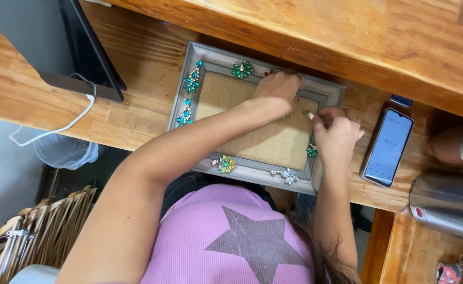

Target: Arranging various pieces of jewelry like earrings and brooches inside a picture frame for display.

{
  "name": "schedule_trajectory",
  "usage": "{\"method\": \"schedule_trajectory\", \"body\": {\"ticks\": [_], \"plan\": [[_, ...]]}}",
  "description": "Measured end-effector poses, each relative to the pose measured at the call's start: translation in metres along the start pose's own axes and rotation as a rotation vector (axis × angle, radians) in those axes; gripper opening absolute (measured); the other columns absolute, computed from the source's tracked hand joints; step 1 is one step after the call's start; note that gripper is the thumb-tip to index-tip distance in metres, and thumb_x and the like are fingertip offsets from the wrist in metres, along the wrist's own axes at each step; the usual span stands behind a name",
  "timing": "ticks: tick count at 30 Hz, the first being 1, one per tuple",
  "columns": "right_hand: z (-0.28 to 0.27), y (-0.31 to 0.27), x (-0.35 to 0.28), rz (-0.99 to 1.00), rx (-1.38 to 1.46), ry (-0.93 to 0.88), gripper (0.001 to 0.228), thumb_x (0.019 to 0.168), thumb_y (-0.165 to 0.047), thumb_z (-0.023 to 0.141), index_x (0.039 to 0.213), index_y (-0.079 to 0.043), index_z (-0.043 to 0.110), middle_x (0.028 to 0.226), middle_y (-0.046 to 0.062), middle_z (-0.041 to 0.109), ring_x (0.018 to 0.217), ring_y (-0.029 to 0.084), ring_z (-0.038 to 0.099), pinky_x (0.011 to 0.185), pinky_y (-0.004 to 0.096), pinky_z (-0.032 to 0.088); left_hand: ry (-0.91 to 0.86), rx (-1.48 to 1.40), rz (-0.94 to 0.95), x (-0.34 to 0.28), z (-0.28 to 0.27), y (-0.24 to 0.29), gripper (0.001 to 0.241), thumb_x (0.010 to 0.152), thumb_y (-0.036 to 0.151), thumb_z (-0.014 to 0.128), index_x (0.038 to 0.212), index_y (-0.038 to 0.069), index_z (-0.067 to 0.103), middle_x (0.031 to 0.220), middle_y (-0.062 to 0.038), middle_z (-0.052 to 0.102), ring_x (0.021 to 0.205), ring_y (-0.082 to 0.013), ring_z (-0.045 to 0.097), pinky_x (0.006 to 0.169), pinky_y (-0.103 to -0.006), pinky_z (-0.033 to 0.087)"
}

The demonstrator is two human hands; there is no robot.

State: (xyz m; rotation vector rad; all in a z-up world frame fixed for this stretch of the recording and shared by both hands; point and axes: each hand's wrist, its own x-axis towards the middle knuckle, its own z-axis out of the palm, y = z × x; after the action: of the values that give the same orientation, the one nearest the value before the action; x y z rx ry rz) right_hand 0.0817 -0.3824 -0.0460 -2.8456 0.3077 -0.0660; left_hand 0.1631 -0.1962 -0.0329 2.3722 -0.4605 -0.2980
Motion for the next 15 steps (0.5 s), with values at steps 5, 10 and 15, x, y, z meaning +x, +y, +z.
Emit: {"method": "schedule_trajectory", "body": {"ticks": [5, 10, 15], "plan": [[0.009, -0.013, 0.012, -0.103, 0.039, -0.015, 0.015, 0.088, -0.029, 0.078, 0.103, -0.026, 0.074, 0.098, -0.001, 0.069, 0.105, 0.032, 0.064, 0.105, 0.046, 0.036, 0.044, -0.196, 0.0, 0.006, 0.002, -0.02, 0.02, 0.085, 0.016, 0.069, 0.101, 0.008, 0.078, 0.094, -0.016, 0.077, 0.094, -0.0409, 0.076, 0.079, -0.0489, 0.063], [0.012, -0.003, 0.02, -0.191, -0.027, 0.0, 0.01, 0.089, -0.024, 0.078, 0.099, -0.024, 0.075, 0.092, 0.0, 0.065, 0.099, 0.031, 0.066, 0.102, 0.045, 0.038, 0.128, -0.337, 0.017, 0.015, -0.003, -0.021, 0.011, 0.08, 0.016, 0.073, 0.089, 0.016, 0.079, 0.087, -0.01, 0.079, 0.093, -0.0376, 0.077, 0.08, -0.0463, 0.063], [-0.005, 0.019, 0.017, -0.031, 0.073, 0.026, 0.01, 0.097, -0.031, 0.076, 0.103, -0.024, 0.074, 0.089, 0.001, 0.072, 0.101, 0.033, 0.066, 0.103, 0.046, 0.036, 0.271, -0.525, -0.101, 0.048, 0.019, -0.027, 0.016, 0.083, 0.016, 0.073, 0.088, 0.002, 0.079, 0.082, -0.017, 0.079, 0.087, -0.0352, 0.078, 0.077, -0.0449, 0.062]]}}
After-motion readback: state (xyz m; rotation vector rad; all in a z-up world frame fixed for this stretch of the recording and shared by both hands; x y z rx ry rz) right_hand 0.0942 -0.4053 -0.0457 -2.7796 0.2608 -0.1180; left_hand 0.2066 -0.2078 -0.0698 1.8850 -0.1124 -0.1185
